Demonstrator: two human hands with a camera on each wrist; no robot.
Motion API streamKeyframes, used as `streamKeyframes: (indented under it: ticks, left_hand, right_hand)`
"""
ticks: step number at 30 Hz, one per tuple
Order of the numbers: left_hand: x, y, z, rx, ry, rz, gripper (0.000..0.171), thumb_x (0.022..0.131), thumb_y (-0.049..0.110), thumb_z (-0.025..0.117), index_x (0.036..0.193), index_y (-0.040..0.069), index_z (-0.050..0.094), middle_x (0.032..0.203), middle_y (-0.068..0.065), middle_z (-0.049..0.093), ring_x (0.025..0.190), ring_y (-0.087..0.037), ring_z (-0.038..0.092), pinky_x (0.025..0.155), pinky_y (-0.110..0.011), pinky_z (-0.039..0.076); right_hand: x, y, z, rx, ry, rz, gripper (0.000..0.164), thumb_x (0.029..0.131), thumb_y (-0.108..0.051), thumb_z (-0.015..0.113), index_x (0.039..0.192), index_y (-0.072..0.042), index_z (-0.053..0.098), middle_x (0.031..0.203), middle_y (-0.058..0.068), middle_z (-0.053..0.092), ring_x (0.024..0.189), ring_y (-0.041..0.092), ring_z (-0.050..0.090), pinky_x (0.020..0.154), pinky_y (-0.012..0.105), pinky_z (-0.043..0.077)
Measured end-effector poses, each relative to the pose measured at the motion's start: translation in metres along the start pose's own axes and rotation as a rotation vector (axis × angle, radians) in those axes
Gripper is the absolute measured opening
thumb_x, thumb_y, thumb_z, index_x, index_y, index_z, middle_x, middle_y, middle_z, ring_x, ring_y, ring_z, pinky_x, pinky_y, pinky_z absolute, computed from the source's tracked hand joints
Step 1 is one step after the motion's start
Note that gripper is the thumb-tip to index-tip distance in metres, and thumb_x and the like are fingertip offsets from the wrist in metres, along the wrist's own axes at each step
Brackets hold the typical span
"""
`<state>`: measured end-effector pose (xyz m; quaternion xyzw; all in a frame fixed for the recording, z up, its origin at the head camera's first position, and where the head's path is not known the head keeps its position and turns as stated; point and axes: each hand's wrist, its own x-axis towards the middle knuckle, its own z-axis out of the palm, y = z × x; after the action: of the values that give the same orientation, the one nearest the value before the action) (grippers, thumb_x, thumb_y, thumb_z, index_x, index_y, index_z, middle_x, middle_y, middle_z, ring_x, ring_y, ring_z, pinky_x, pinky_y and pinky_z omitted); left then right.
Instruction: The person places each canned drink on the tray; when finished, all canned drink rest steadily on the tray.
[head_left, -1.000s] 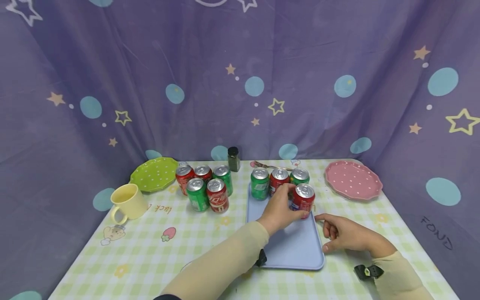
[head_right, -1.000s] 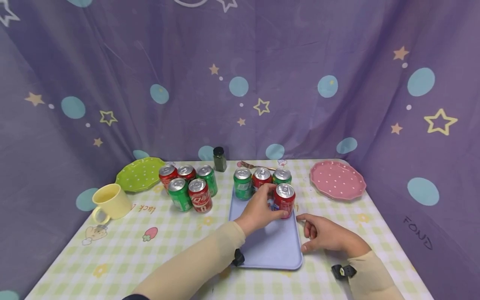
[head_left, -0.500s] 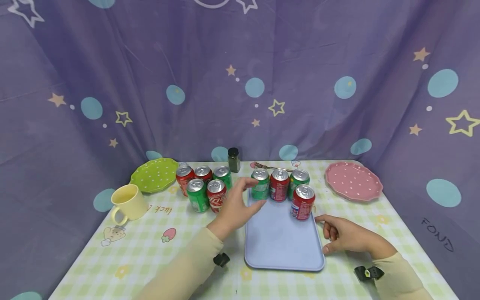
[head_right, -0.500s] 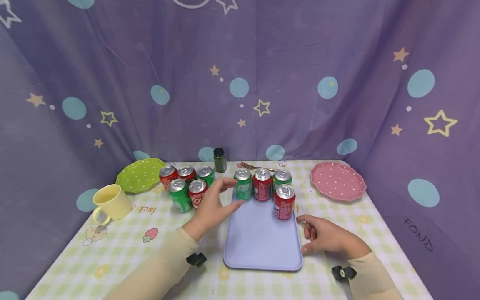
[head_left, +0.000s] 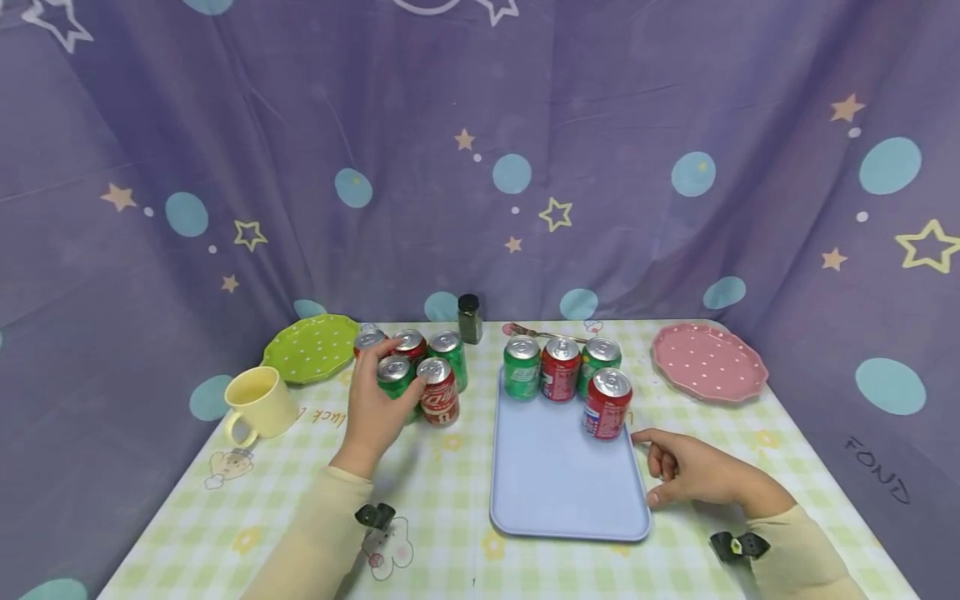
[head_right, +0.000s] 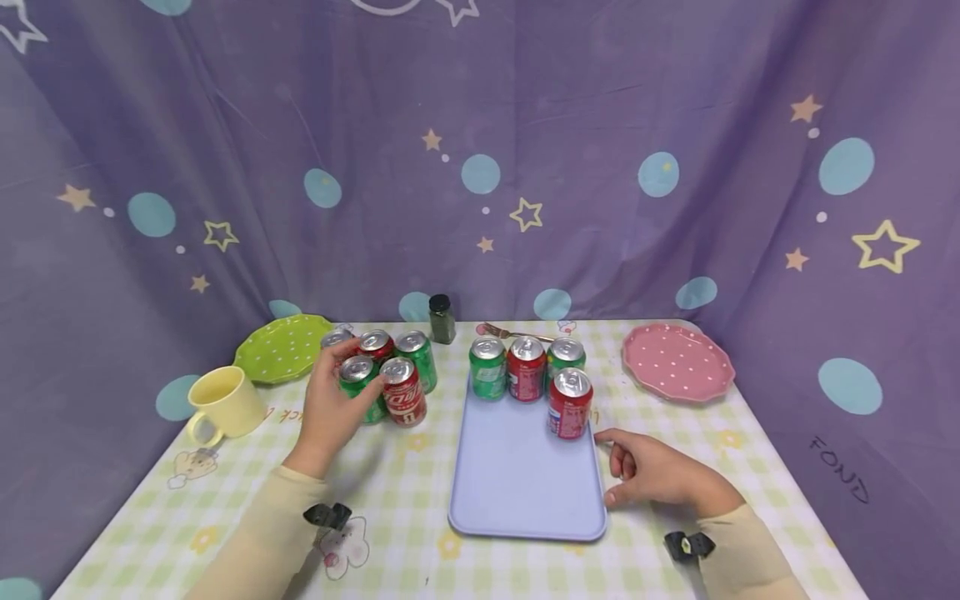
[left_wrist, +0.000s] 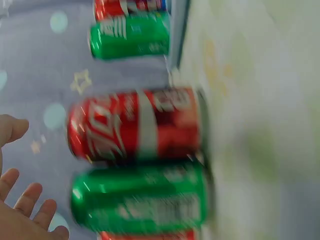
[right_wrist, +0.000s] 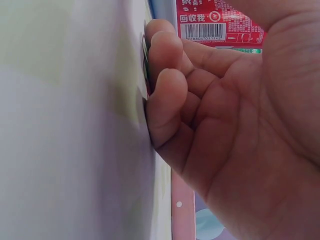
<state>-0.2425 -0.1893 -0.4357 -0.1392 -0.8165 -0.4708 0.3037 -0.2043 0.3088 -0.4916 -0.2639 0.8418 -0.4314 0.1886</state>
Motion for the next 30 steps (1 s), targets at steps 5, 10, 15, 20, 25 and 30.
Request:
streamKeyframes:
  ticks: [5, 10, 15, 20, 25, 30]
  left_hand:
    - [-0.004, -0.03, -0.014, -0.059, 0.01, -0.098, 0.075, 0.087, 0.01, 0.087, 0.15, 0.006, 0.048, 0.145, -0.018, 0.051, 0.135, -0.037, 0.049, 0.112, -0.058, 0.041]
    - [-0.006, -0.047, -0.018, -0.15, -0.052, -0.197, 0.083, 0.088, 0.011, 0.087, 0.156, 0.008, 0.04, 0.151, -0.018, 0.048, 0.14, -0.034, 0.046, 0.119, -0.055, 0.037]
    - [-0.009, -0.06, -0.017, -0.194, -0.148, -0.297, 0.089, 0.09, 0.014, 0.086, 0.16, 0.014, 0.031, 0.152, -0.018, 0.043, 0.138, -0.036, 0.044, 0.117, -0.062, 0.035]
    - [-0.01, -0.066, -0.017, -0.176, -0.225, -0.342, 0.095, 0.089, 0.018, 0.087, 0.162, 0.014, 0.026, 0.149, -0.02, 0.042, 0.14, -0.04, 0.043, 0.118, -0.063, 0.034]
    - [-0.011, -0.072, -0.017, -0.143, -0.261, -0.371, 0.092, 0.089, 0.019, 0.088, 0.159, 0.01, 0.029, 0.149, -0.021, 0.046, 0.143, -0.042, 0.043, 0.119, -0.059, 0.035]
    - [-0.012, -0.077, -0.017, -0.137, -0.281, -0.398, 0.085, 0.091, 0.015, 0.085, 0.158, 0.011, 0.033, 0.152, -0.022, 0.047, 0.143, -0.045, 0.044, 0.116, -0.061, 0.038]
  right_hand:
    - [0.001, 0.0, 0.0, 0.007, 0.0, -0.01, 0.087, 0.081, -0.019, 0.092, 0.146, 0.011, 0.043, 0.092, 0.011, 0.058, 0.073, 0.014, 0.054, 0.061, 0.024, 0.047]
    - [0.001, 0.0, 0.001, 0.018, 0.002, -0.004, 0.087, 0.081, -0.018, 0.092, 0.147, 0.012, 0.042, 0.093, 0.012, 0.058, 0.073, 0.015, 0.054, 0.061, 0.024, 0.047]
    - [0.0, 0.0, 0.001, 0.021, 0.004, -0.001, 0.088, 0.081, -0.018, 0.092, 0.147, 0.012, 0.042, 0.093, 0.013, 0.058, 0.073, 0.015, 0.053, 0.061, 0.024, 0.047]
    - [0.0, 0.002, 0.001, 0.009, 0.007, -0.01, 0.088, 0.08, -0.019, 0.092, 0.147, 0.012, 0.043, 0.093, 0.011, 0.058, 0.073, 0.014, 0.054, 0.061, 0.024, 0.047]
    - [0.0, 0.002, 0.001, 0.011, 0.008, -0.016, 0.088, 0.08, -0.019, 0.092, 0.147, 0.012, 0.043, 0.093, 0.011, 0.058, 0.073, 0.014, 0.054, 0.062, 0.024, 0.047]
    - [0.0, 0.002, 0.001, 0.011, 0.008, -0.016, 0.087, 0.081, -0.019, 0.092, 0.146, 0.011, 0.044, 0.093, 0.011, 0.058, 0.073, 0.014, 0.054, 0.062, 0.024, 0.047]
